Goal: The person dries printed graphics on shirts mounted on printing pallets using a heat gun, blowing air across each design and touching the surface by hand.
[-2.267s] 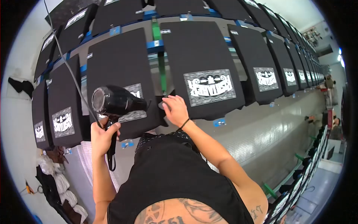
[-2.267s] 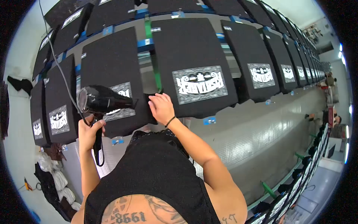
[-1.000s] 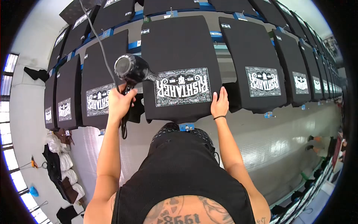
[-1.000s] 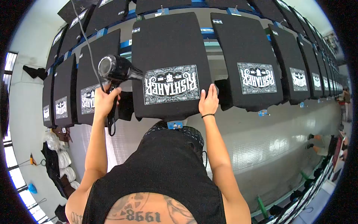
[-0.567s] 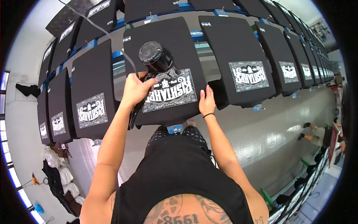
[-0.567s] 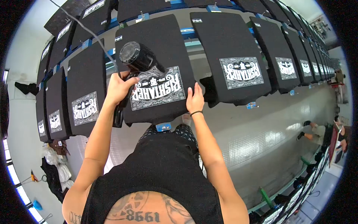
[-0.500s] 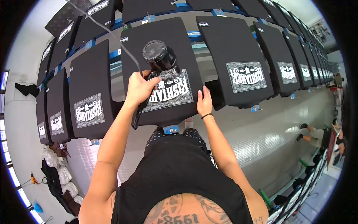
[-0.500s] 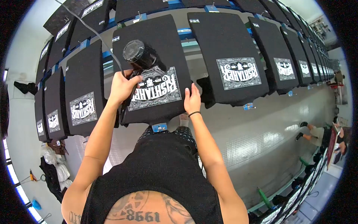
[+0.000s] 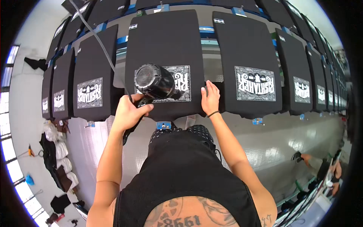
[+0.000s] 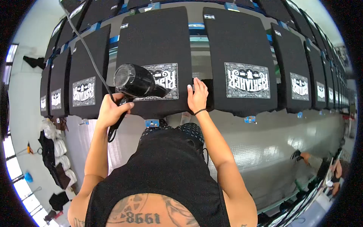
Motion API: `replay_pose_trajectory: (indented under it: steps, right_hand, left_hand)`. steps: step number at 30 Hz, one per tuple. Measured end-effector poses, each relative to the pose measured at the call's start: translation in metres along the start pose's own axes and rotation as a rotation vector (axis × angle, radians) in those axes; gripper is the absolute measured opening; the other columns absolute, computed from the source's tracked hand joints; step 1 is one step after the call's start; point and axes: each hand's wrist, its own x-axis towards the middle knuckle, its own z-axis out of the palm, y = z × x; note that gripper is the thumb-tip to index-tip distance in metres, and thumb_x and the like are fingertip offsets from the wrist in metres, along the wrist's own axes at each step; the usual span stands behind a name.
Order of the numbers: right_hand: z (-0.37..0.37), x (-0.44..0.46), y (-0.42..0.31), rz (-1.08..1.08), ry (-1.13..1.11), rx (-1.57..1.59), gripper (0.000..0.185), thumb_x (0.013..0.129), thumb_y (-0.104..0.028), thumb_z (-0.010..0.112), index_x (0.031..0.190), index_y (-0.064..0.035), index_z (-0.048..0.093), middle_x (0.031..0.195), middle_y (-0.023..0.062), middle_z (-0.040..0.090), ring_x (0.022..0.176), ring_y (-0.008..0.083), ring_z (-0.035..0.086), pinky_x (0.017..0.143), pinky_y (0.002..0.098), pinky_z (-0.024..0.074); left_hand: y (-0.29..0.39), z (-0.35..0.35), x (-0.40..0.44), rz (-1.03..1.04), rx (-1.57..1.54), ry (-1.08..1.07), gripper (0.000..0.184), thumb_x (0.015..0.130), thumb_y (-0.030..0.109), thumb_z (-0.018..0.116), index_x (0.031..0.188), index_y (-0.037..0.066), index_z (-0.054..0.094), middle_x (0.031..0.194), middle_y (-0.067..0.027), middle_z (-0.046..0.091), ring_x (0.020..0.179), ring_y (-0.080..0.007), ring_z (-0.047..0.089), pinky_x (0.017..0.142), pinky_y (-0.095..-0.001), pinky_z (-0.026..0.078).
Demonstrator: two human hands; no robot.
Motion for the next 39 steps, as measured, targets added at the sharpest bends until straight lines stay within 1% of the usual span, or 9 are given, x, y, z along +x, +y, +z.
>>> replay_pose_trajectory:
  steps: [7, 12, 16, 18, 24, 28, 33, 36, 39]
  right_hand:
    - [0.02, -0.003, -0.008, 0.063, 0.001, 0.014, 0.051, 0.099, -0.031, 0.053, 0.14, -0.0004, 0.049, 0.14, 0.018, 0.051, 0.131, 0.0358, 0.043, 0.11, 0.046, 0.0319]
    - [0.032, -0.013, -0.012, 0.15, 0.004, -0.026, 0.057, 0.1, -0.035, 0.05, 0.145, -0.0001, 0.042, 0.144, 0.0189, 0.048, 0.132, 0.0374, 0.042, 0.111, 0.0468, 0.0313]
    - [0.038, -0.019, -0.023, 0.187, 0.048, -0.071, 0.057, 0.1, -0.034, 0.049, 0.146, -0.0004, 0.041, 0.144, 0.0194, 0.047, 0.133, 0.0379, 0.042, 0.111, 0.0467, 0.0321]
    - [0.039, -0.02, -0.027, 0.202, 0.076, -0.093, 0.056, 0.1, -0.034, 0.049, 0.145, -0.0007, 0.041, 0.144, 0.0193, 0.047, 0.132, 0.0376, 0.043, 0.111, 0.0461, 0.0331]
    - [0.042, -0.02, -0.028, 0.191, 0.14, -0.101, 0.053, 0.101, -0.033, 0.048, 0.143, -0.0011, 0.045, 0.14, 0.0185, 0.052, 0.127, 0.0368, 0.049, 0.107, 0.0445, 0.0377]
    - [0.044, -0.021, -0.025, 0.183, 0.173, -0.111, 0.052, 0.101, -0.033, 0.048, 0.141, -0.0014, 0.047, 0.138, 0.0183, 0.053, 0.127, 0.0364, 0.049, 0.107, 0.0444, 0.0376]
    - [0.041, -0.019, -0.028, 0.214, 0.166, -0.084, 0.051, 0.101, -0.034, 0.047, 0.141, -0.002, 0.048, 0.137, 0.017, 0.055, 0.127, 0.0349, 0.049, 0.108, 0.0438, 0.037]
    - [0.041, -0.019, -0.027, 0.222, 0.162, -0.048, 0.05, 0.101, -0.033, 0.048, 0.14, -0.0018, 0.049, 0.137, 0.0165, 0.055, 0.127, 0.0346, 0.049, 0.108, 0.0432, 0.0365]
    - [0.039, -0.018, -0.026, 0.243, 0.158, 0.031, 0.049, 0.102, -0.032, 0.047, 0.139, -0.0003, 0.05, 0.137, 0.0193, 0.055, 0.127, 0.0357, 0.049, 0.108, 0.0426, 0.0372]
  left_hand:
    - [-0.053, -0.072, -0.03, -0.033, 0.024, 0.229, 0.02, 0.079, 0.008, 0.073, 0.092, -0.006, 0.068, 0.064, -0.0033, 0.062, 0.055, -0.0083, 0.058, 0.05, -0.0259, 0.048]
    - [-0.078, -0.116, -0.036, -0.064, 0.079, 0.25, 0.018, 0.078, 0.007, 0.072, 0.091, -0.006, 0.068, 0.062, -0.0036, 0.061, 0.053, -0.009, 0.057, 0.051, -0.0255, 0.047]
    - [-0.088, -0.131, -0.008, 0.022, 0.084, 0.21, 0.019, 0.079, 0.009, 0.072, 0.091, -0.005, 0.069, 0.061, -0.0032, 0.061, 0.051, -0.0083, 0.055, 0.05, -0.0246, 0.045]
    - [-0.074, -0.128, 0.009, 0.003, -0.049, 0.214, 0.02, 0.083, 0.012, 0.071, 0.092, -0.006, 0.068, 0.062, -0.0023, 0.061, 0.052, -0.0074, 0.055, 0.049, -0.0244, 0.045]
    - [-0.046, -0.123, 0.047, 0.113, 0.018, 0.276, 0.018, 0.082, 0.01, 0.069, 0.089, -0.006, 0.066, 0.067, -0.0044, 0.063, 0.055, -0.0078, 0.057, 0.049, -0.0247, 0.047]
    - [-0.053, -0.115, 0.06, 0.13, -0.101, 0.184, 0.017, 0.082, 0.011, 0.069, 0.086, -0.005, 0.066, 0.068, -0.0041, 0.063, 0.057, -0.0083, 0.059, 0.05, -0.0241, 0.048]
    - [-0.054, -0.107, 0.039, 0.044, -0.01, 0.248, 0.019, 0.082, 0.013, 0.07, 0.088, -0.005, 0.068, 0.065, -0.0034, 0.063, 0.056, -0.0072, 0.059, 0.05, -0.0238, 0.048]
    - [-0.062, -0.098, 0.018, 0.04, -0.088, 0.297, 0.017, 0.083, 0.012, 0.069, 0.087, -0.004, 0.068, 0.063, -0.0031, 0.063, 0.053, -0.0068, 0.057, 0.049, -0.0235, 0.047]
    - [-0.064, -0.094, -0.007, 0.008, -0.072, 0.299, 0.016, 0.083, 0.012, 0.07, 0.086, -0.004, 0.068, 0.062, -0.0016, 0.062, 0.051, -0.0062, 0.055, 0.048, -0.0236, 0.047]
